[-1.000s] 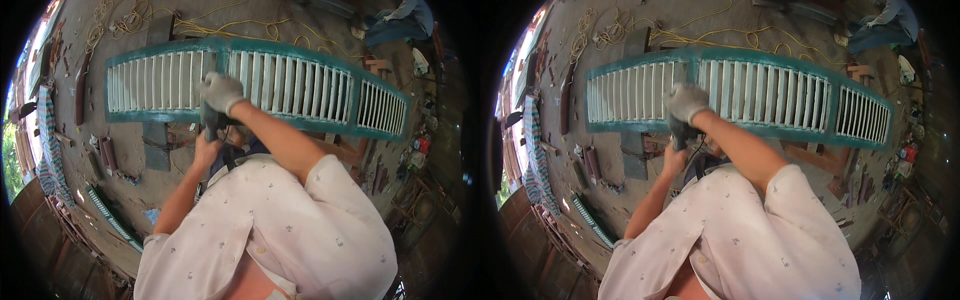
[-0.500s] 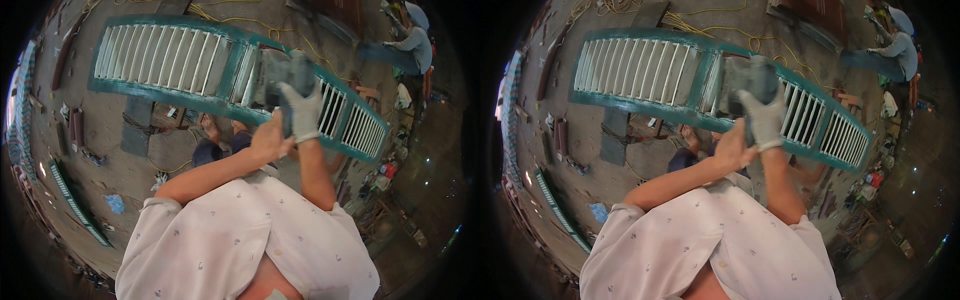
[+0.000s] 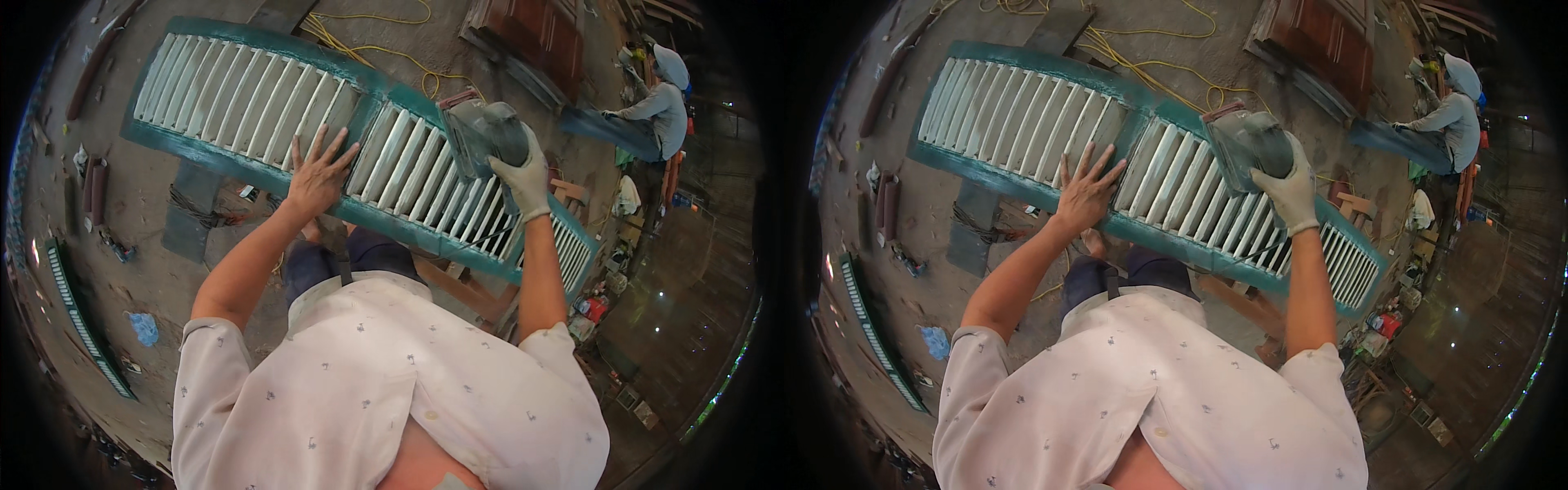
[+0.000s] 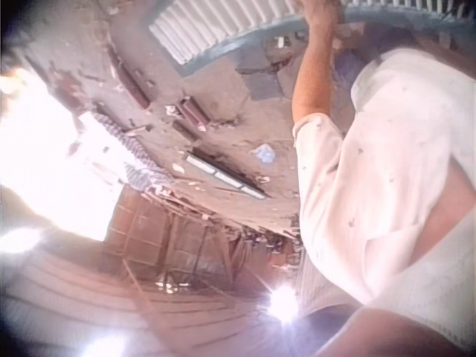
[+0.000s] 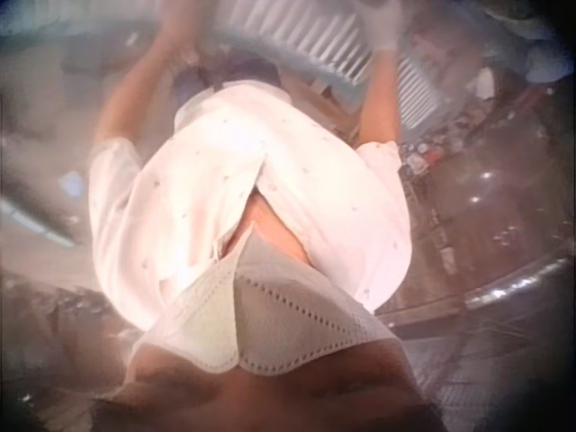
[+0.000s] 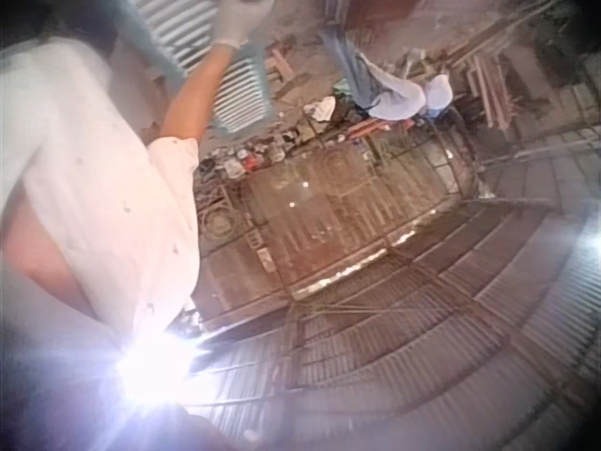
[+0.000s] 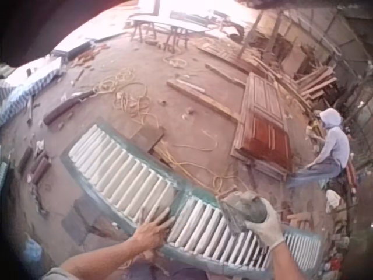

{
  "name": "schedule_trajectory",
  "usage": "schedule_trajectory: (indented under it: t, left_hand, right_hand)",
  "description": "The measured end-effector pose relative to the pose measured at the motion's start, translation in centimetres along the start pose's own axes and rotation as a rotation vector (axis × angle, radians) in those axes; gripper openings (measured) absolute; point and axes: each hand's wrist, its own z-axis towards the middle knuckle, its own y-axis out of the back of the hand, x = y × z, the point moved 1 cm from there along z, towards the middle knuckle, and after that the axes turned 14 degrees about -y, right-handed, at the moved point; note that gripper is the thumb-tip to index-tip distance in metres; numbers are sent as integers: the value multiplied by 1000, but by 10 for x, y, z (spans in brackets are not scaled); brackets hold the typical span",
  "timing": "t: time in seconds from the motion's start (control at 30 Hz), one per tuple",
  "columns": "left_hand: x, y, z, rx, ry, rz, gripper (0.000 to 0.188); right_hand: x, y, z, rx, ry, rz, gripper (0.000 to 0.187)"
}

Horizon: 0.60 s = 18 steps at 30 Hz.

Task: The person uses an electric sander to smooth the surface of a large green metal vent. They move the sander along the frame and slats, repositioning the vent to access different areas.

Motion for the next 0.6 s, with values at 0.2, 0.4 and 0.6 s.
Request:
schedule_trajectory:
  t: [0.2,0.4,0.6]
  left_hand:
    - [3,-12,63,-144,165,51,66]
    - [83,4,48,-416,533,263,68]
    - [134,-6,-34,-510,751,233,62]
  right_hand:
    - [-5,15,65,98,54,-479,91]
    - [21,-12,92,173,148,-797,81]
    - [60,-90,130,223,267,-869,84]
